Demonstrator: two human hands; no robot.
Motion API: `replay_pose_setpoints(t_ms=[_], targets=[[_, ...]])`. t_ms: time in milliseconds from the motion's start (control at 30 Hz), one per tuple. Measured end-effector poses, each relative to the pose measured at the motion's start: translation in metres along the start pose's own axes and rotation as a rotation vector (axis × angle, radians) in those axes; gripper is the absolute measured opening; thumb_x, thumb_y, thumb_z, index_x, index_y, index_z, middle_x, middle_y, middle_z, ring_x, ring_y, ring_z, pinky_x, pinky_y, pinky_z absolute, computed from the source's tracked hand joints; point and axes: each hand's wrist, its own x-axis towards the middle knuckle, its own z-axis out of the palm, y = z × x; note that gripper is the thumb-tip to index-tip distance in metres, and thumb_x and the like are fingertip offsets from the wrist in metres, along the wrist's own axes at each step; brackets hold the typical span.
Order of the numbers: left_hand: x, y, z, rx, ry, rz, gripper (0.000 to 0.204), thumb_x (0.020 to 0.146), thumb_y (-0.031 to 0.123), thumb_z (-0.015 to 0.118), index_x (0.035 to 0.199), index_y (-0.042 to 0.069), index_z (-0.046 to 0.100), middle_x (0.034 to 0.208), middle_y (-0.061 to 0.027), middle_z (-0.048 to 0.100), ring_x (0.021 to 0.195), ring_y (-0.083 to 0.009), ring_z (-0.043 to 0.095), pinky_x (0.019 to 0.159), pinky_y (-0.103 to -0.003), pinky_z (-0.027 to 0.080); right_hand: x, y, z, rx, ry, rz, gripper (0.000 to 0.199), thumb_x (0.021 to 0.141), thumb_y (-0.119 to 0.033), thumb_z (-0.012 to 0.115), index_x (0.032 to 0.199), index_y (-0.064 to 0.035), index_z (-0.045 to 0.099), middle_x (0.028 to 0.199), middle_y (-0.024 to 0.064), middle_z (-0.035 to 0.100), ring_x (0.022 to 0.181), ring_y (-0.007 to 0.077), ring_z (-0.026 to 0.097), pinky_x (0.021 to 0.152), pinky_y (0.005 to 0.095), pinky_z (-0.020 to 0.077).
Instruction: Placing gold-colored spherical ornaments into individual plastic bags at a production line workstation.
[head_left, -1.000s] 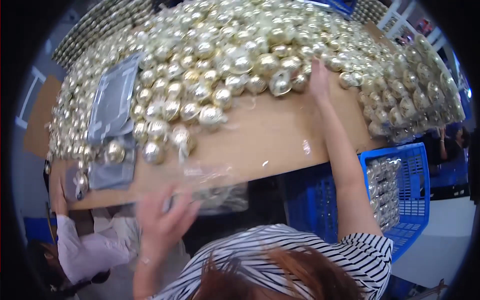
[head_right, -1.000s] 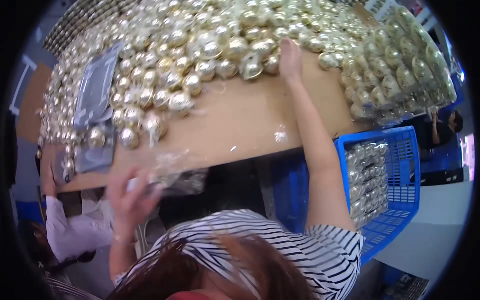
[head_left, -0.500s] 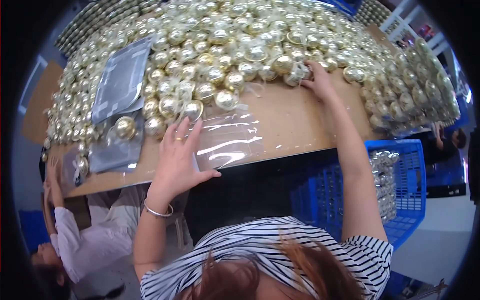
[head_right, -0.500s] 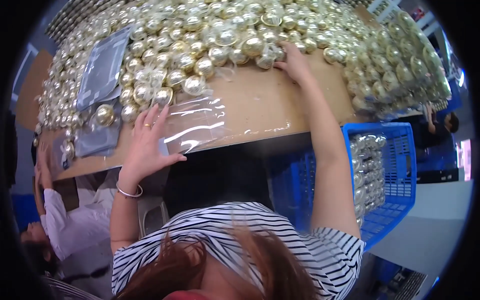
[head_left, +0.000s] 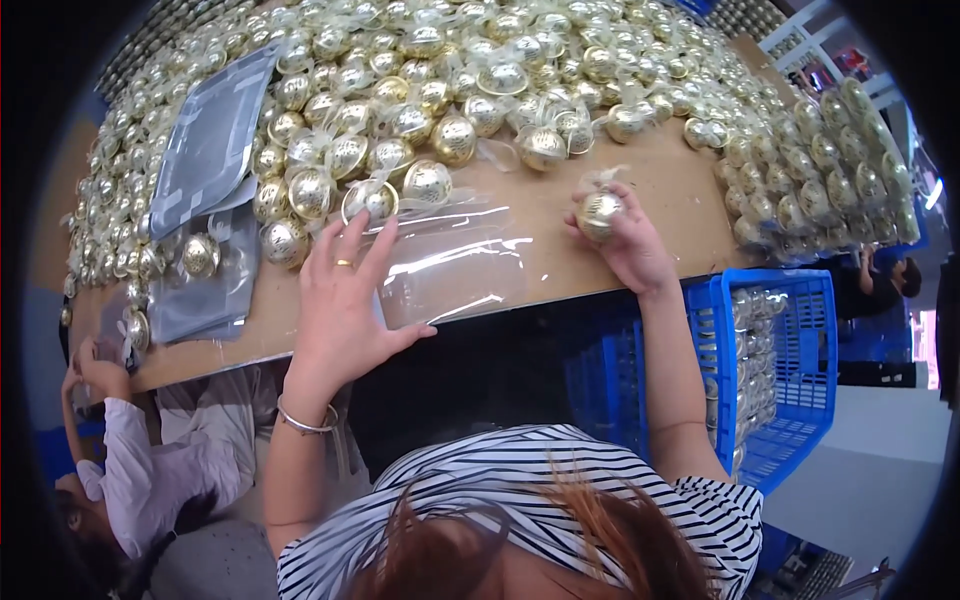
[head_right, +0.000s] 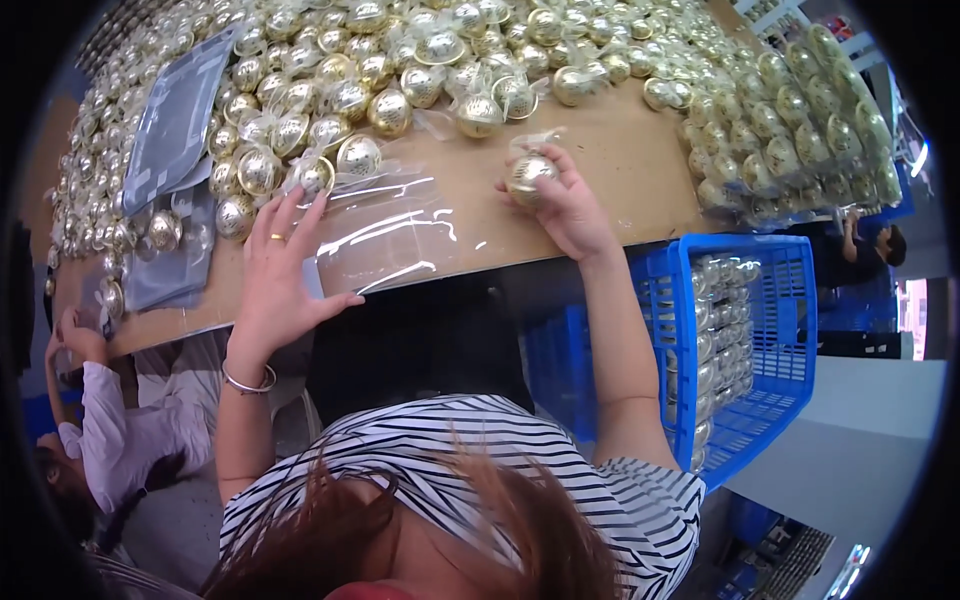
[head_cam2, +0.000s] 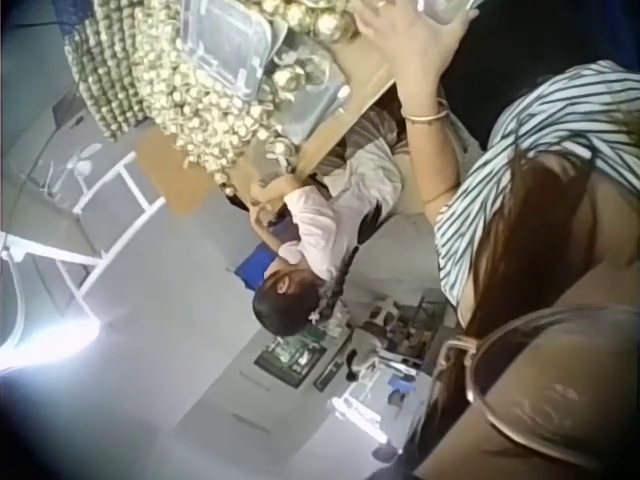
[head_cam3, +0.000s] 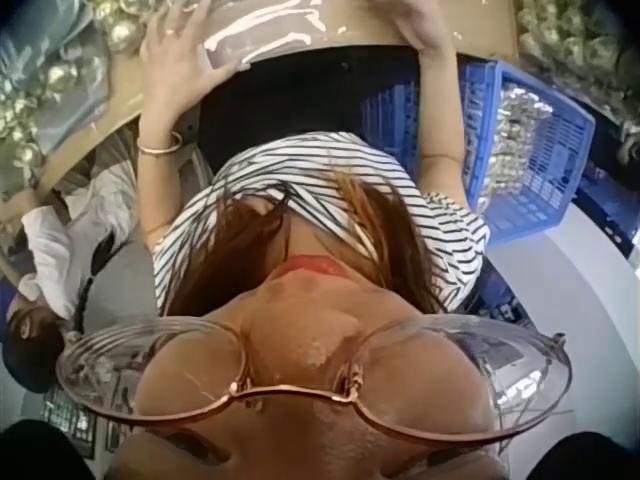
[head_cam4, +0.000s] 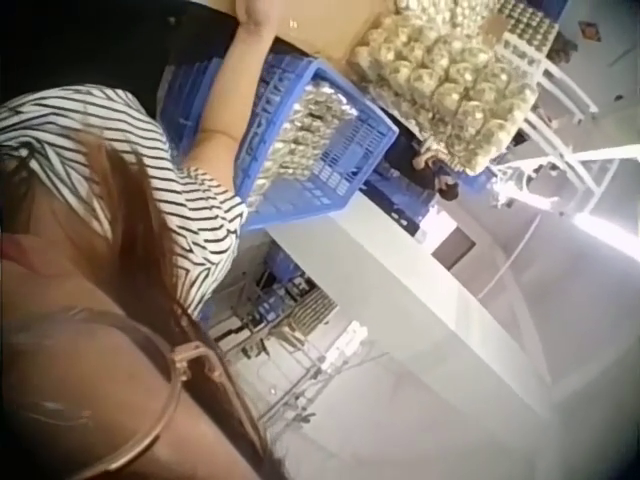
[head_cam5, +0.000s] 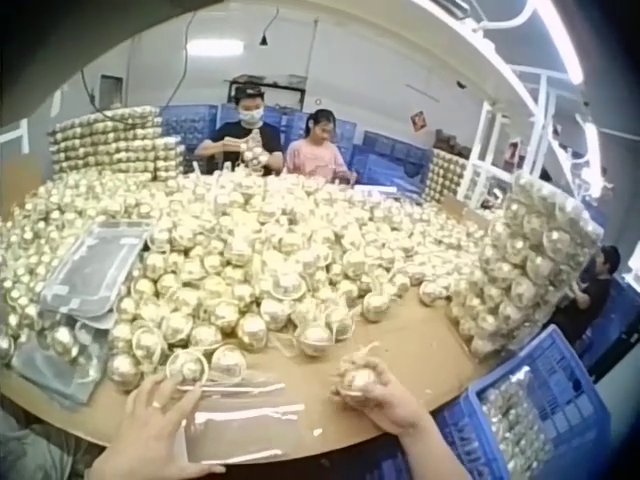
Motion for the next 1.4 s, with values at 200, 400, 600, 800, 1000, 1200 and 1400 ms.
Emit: replay_pose_setpoints(t_ms=[200, 400, 600, 800, 1000, 1200, 1400], targets=[[-0.001, 0.000, -0.001, -0.008, 0.013, 0.009, 0.102, 0.053, 0.046, 0.083, 0.140, 0.016, 0.039, 0.142, -0.0138, 0.036, 0.131, -0.0377, 0.029, 0.106, -0.051, 0.025, -0.006, 0.002, 0.028, -1.269, 0.056, -0.254, 0.066, 0.077, -0.011, 0.073, 0.133, -0.0075, 0.039, 0.127, 0.0144, 0.051, 0.116, 0.0251, 0.052, 0.097, 0.0335, 0.0412], [0.000, 0.005, 0.002, 0.088, 0.118, 0.063, 0.100, 0.054, 0.059, 0.077, 0.138, 0.016, 0.043, 0.142, -0.0119, 0.036, 0.131, -0.0369, 0.029, 0.108, -0.058, 0.019, -0.012, -0.002, 0.038, -1.071, 0.060, -0.197, 0.064, 0.077, -0.011, 0.072, 0.133, -0.0059, 0.042, 0.127, 0.0151, 0.050, 0.116, 0.0246, 0.050, 0.098, 0.0336, 0.0392], [0.006, 0.004, 0.010, 0.090, 0.116, 0.111, 0.093, 0.058, 0.061, 0.074, 0.134, 0.015, 0.047, 0.140, -0.0101, 0.039, 0.129, -0.0346, 0.031, 0.109, -0.058, 0.015, -0.001, 0.004, 0.035, -1.154, 0.184, -0.362, 0.049, 0.078, -0.011, 0.070, 0.124, -0.0042, 0.052, 0.122, 0.0133, 0.053, 0.112, 0.0248, 0.053, 0.096, 0.0329, 0.0410], [0.009, 0.005, 0.009, 0.092, 0.112, 0.115, 0.090, 0.061, 0.060, 0.073, 0.134, 0.015, 0.047, 0.140, -0.0107, 0.040, 0.129, -0.0347, 0.032, 0.110, -0.057, 0.016, 0.002, 0.010, 0.039, -1.229, 0.282, -0.484, 0.030, 0.078, -0.012, 0.071, 0.107, -0.0083, 0.066, 0.118, 0.0121, 0.055, 0.106, 0.0269, 0.056, 0.089, 0.0349, 0.0465], [0.008, 0.004, 0.009, 0.123, 0.107, 0.122, 0.089, 0.063, 0.061, 0.072, 0.135, 0.014, 0.046, 0.140, -0.0120, 0.041, 0.129, -0.0362, 0.034, 0.109, -0.055, 0.017, 0.011, -0.001, 0.034, -1.333, 0.406, -0.674, 0.012, 0.081, -0.006, 0.067, 0.092, -0.0075, 0.072, 0.102, 0.0105, 0.064, 0.095, 0.0227, 0.060, 0.082, 0.0312, 0.0483], [0.010, 0.005, 0.009, 0.117, 0.100, 0.125, 0.089, 0.064, 0.061, 0.071, 0.135, 0.014, 0.046, 0.140, -0.0125, 0.041, 0.129, -0.0360, 0.034, 0.109, -0.055, 0.017, 0.018, -0.046, 0.032, -1.091, 0.467, -0.514, 0.010, 0.087, -0.007, 0.064, 0.093, -0.0028, 0.069, 0.093, 0.0063, 0.069, 0.088, 0.0137, 0.062, 0.080, 0.0258, 0.0487], [0.008, 0.003, 0.010, 0.119, 0.118, 0.126, 0.090, 0.063, 0.062, 0.071, 0.135, 0.014, 0.047, 0.139, -0.0122, 0.041, 0.129, -0.0357, 0.034, 0.109, -0.055, 0.018, 0.028, -0.055, 0.020, -0.723, 0.315, -0.384, 0.018, 0.092, -0.008, 0.057, 0.107, -0.0018, 0.066, 0.096, 0.0075, 0.068, 0.091, 0.0114, 0.063, 0.082, 0.0226, 0.0472]])
